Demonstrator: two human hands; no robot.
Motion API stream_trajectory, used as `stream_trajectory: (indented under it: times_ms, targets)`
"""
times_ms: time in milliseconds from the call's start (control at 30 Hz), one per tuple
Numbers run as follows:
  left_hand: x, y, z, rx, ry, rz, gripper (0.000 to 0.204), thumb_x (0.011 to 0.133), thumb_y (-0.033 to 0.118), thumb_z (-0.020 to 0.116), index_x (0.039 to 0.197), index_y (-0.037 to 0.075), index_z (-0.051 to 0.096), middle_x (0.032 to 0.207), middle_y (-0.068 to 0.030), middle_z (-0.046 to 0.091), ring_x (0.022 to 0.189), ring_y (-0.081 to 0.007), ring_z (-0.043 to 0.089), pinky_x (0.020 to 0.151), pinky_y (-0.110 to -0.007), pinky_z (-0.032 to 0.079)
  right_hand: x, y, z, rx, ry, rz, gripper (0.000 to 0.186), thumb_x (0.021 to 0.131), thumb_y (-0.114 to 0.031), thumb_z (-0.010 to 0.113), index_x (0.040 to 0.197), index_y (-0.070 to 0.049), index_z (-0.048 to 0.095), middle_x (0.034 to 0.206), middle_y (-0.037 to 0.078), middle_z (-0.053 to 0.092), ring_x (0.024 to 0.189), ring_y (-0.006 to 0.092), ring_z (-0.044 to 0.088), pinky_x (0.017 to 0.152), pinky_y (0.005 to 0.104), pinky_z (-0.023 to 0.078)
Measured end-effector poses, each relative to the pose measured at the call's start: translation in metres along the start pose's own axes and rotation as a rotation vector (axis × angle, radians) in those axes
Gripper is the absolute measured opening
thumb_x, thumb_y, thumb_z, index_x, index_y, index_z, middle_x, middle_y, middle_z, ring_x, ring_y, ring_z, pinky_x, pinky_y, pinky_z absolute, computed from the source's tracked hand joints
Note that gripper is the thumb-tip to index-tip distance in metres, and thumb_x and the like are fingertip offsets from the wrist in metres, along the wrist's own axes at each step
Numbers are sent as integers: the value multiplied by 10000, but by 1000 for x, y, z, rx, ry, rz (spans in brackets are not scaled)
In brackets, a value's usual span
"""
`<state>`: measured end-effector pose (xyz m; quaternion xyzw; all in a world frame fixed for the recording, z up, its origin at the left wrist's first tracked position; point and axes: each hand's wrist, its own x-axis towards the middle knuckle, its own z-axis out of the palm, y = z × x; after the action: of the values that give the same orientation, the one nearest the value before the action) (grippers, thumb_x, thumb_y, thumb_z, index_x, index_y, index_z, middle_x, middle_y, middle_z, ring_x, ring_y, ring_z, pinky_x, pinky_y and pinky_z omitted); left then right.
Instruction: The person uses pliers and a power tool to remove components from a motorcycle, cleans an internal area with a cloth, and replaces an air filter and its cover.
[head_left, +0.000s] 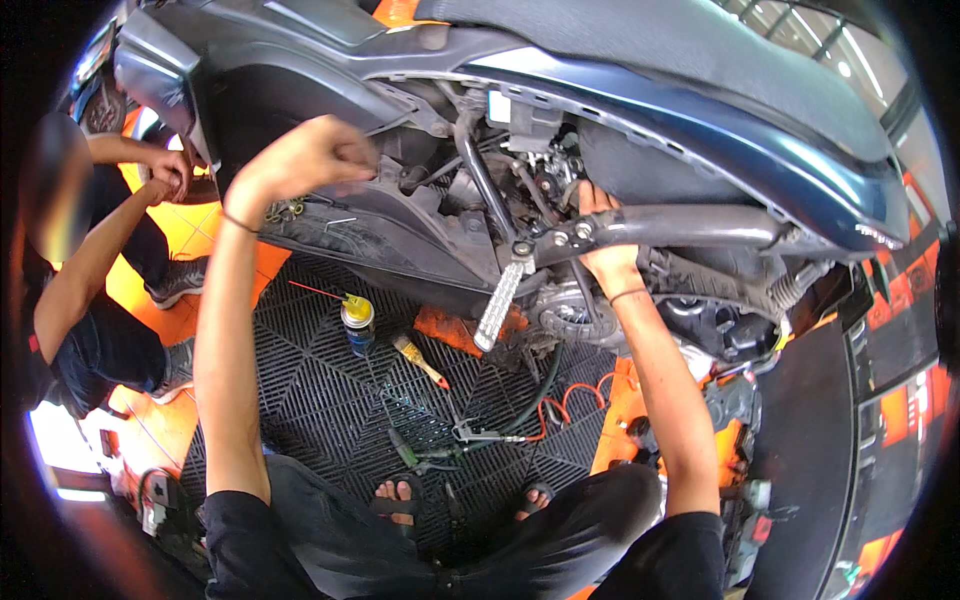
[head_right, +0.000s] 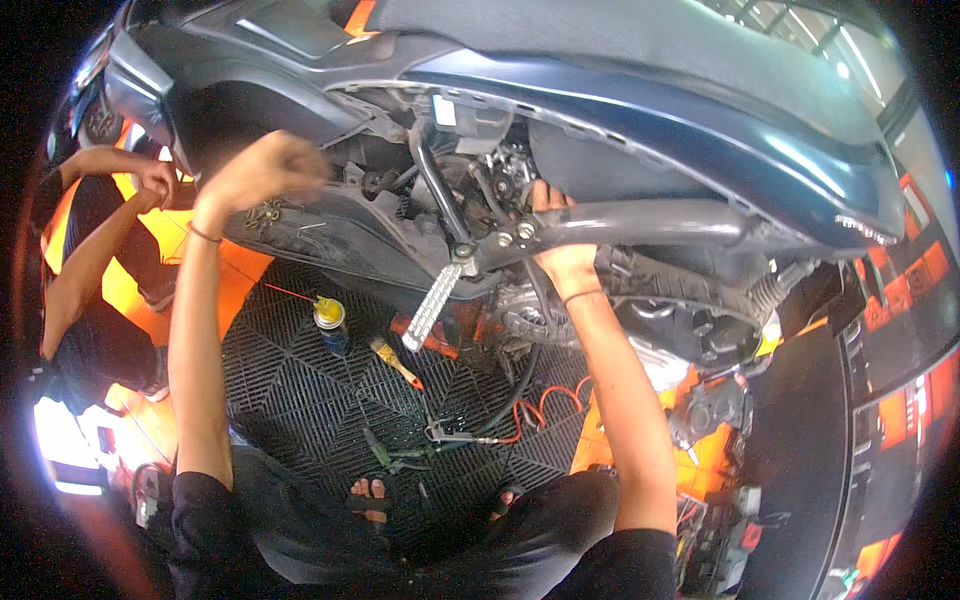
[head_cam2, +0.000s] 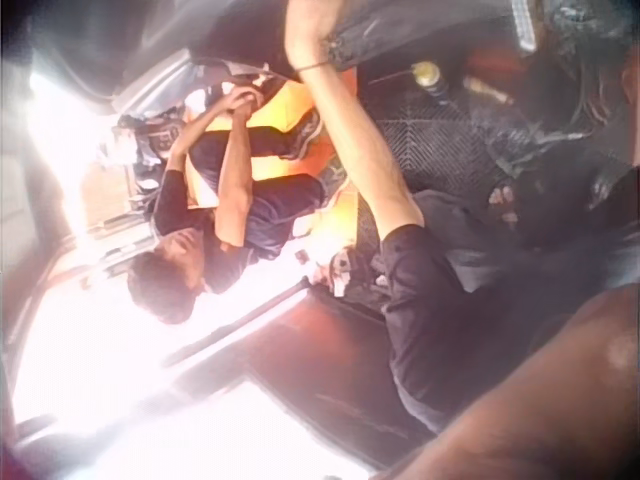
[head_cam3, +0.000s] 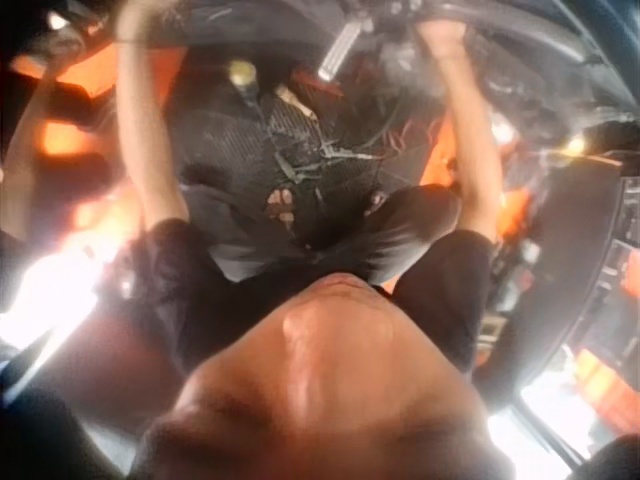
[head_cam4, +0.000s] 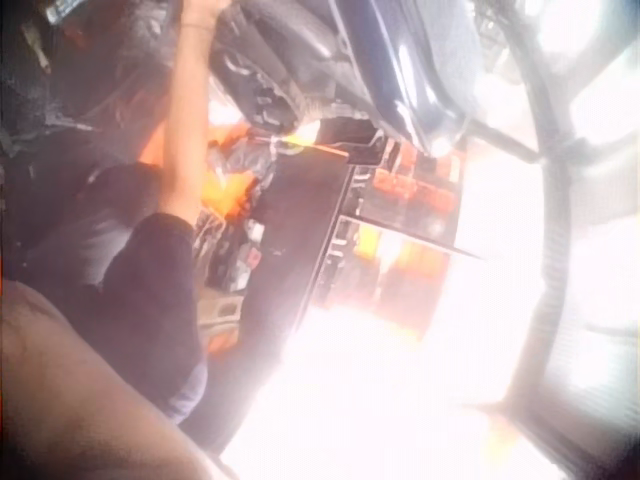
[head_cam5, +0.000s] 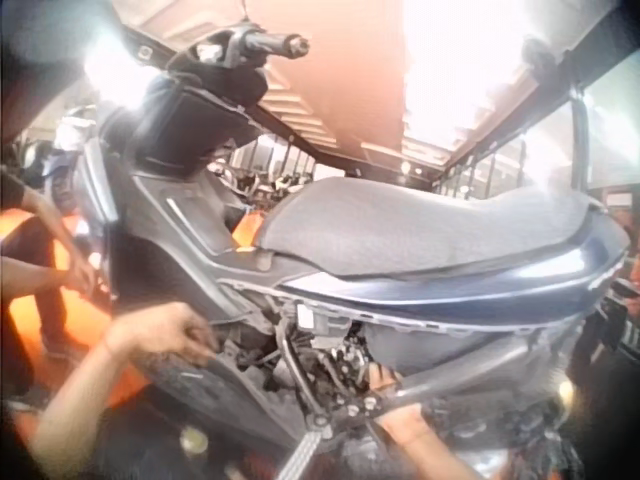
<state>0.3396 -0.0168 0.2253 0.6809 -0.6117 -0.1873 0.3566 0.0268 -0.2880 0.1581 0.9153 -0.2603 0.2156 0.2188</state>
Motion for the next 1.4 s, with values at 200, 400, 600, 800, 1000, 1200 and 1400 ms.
stream_trajectory:
  times_ms: [200, 400, 600, 800, 1000, 1200, 1400]
  targets:
    - [66, 44, 103, 45, 234, 469, 196, 843, 62, 639, 1014, 1, 712, 959, -192, 714, 917, -333, 703, 862, -404, 551, 1, -3, 3, -32, -8, 23, 416, 844, -223, 591, 1207, -40, 506, 1134, 193, 620, 1037, 366, 625, 882, 477, 500]
    - [93, 50, 151, 291, 253, 407, 145, 840, 70, 631, 944, 9, 710, 838, -241, 672, 809, -395, 675, 711, -464, 553, 3, -11, -7, -51, 36, 2, 416, 820, -174, 595, 1196, -8, 524, 1144, 213, 627, 1029, 375, 625, 885, 440, 511]
    - [105, 47, 162, 268, 348, 482, 76, 787, 39, 626, 820, -9, 675, 723, -232, 641, 742, -410, 665, 662, -471, 546, 5, -6, -3, -82, 66, -15, 257, 829, -151, 589, 1061, -59, 530, 954, 144, 654, 884, 327, 668, 766, 445, 535]
    - [107, 56, 165, 346, 336, 488, 61, 724, 12, 631, 776, -10, 654, 703, -227, 628, 748, -399, 667, 672, -465, 551, 4, -4, -4, -6, -22, 24, 380, 806, -150, 601, 1151, -19, 514, 1091, 205, 630, 989, 379, 629, 851, 454, 514]
    - [106, 56, 165, 357, 411, 521, 95, 715, 7, 640, 808, -11, 653, 809, -219, 638, 815, -385, 664, 722, -455, 551, 6, -7, -2, -88, 110, -50, 307, 807, -164, 605, 1090, -59, 548, 975, 141, 651, 876, 316, 669, 752, 439, 540]
    - [104, 61, 169, 419, 413, 527, 100, 756, 32, 621, 836, 1, 671, 816, -213, 651, 827, -377, 674, 730, -453, 555, 5, -5, 6, -57, 164, -62, 279, 820, -185, 591, 1064, -59, 542, 995, 147, 647, 904, 318, 665, 778, 447, 535]
    - [115, 70, 177, 486, 325, 492, 143, 790, 42, 567, 871, 4, 678, 819, -204, 666, 823, -373, 685, 727, -451, 565, 1, 1, -2, -24, -199, 11, 562, 898, -289, 530, 1420, -139, 385, 1233, 156, 565, 1096, 345, 599, 945, 486, 488]
